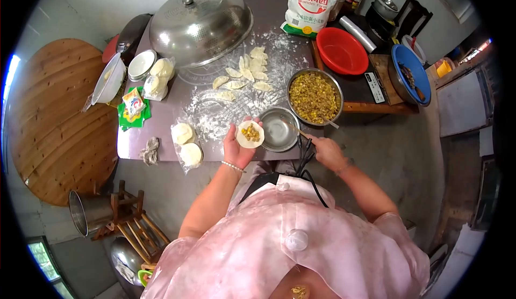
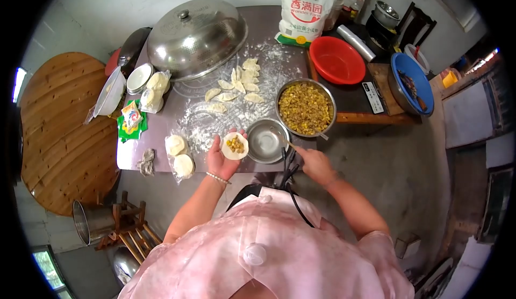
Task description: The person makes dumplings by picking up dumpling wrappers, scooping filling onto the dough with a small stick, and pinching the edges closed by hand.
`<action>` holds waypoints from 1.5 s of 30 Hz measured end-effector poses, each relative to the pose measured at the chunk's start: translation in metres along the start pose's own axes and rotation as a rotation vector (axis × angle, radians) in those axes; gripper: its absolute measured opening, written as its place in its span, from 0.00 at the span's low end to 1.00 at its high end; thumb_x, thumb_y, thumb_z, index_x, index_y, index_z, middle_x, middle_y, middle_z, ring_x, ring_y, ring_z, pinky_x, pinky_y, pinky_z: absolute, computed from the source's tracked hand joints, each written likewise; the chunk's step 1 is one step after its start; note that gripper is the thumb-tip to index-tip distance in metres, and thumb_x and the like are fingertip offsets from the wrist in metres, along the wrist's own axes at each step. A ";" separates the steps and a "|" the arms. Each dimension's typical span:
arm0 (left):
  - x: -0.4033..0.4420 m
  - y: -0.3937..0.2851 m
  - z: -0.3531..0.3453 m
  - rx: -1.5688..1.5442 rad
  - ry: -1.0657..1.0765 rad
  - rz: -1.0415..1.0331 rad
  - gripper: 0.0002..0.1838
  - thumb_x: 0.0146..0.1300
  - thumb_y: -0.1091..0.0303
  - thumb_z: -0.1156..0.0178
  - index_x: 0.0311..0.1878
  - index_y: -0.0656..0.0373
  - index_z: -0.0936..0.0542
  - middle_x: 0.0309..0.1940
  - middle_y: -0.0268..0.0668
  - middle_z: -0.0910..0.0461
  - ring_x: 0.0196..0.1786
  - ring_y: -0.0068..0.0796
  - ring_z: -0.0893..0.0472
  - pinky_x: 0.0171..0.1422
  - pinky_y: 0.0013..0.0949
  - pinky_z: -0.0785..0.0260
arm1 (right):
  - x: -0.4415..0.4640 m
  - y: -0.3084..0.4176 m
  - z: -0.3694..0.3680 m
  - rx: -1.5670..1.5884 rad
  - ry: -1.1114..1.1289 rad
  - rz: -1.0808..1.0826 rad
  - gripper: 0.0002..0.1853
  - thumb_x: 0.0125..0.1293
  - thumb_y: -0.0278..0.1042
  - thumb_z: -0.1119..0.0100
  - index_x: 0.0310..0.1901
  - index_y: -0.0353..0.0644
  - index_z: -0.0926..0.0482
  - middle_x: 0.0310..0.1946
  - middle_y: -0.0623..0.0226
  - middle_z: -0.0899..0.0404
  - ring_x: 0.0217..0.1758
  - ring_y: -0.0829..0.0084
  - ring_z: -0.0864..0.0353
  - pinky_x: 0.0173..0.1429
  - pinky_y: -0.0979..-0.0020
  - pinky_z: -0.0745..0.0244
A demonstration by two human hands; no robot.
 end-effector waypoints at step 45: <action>0.046 0.048 -0.013 0.137 0.105 0.157 0.38 0.68 0.39 0.64 0.64 0.68 0.38 0.63 0.52 0.35 0.68 0.46 0.36 0.72 0.45 0.47 | -0.014 0.002 0.044 0.646 -0.133 0.070 0.20 0.59 0.18 0.53 0.53 0.39 0.23 0.23 0.67 0.24 0.25 0.80 0.28 0.33 0.77 0.30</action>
Point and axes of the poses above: each hand's wrist, its own x-axis towards the middle knuckle, its own z-axis out of the back of the hand, y = z × x, the point moved 7 cm from there along x, towards the middle knuckle
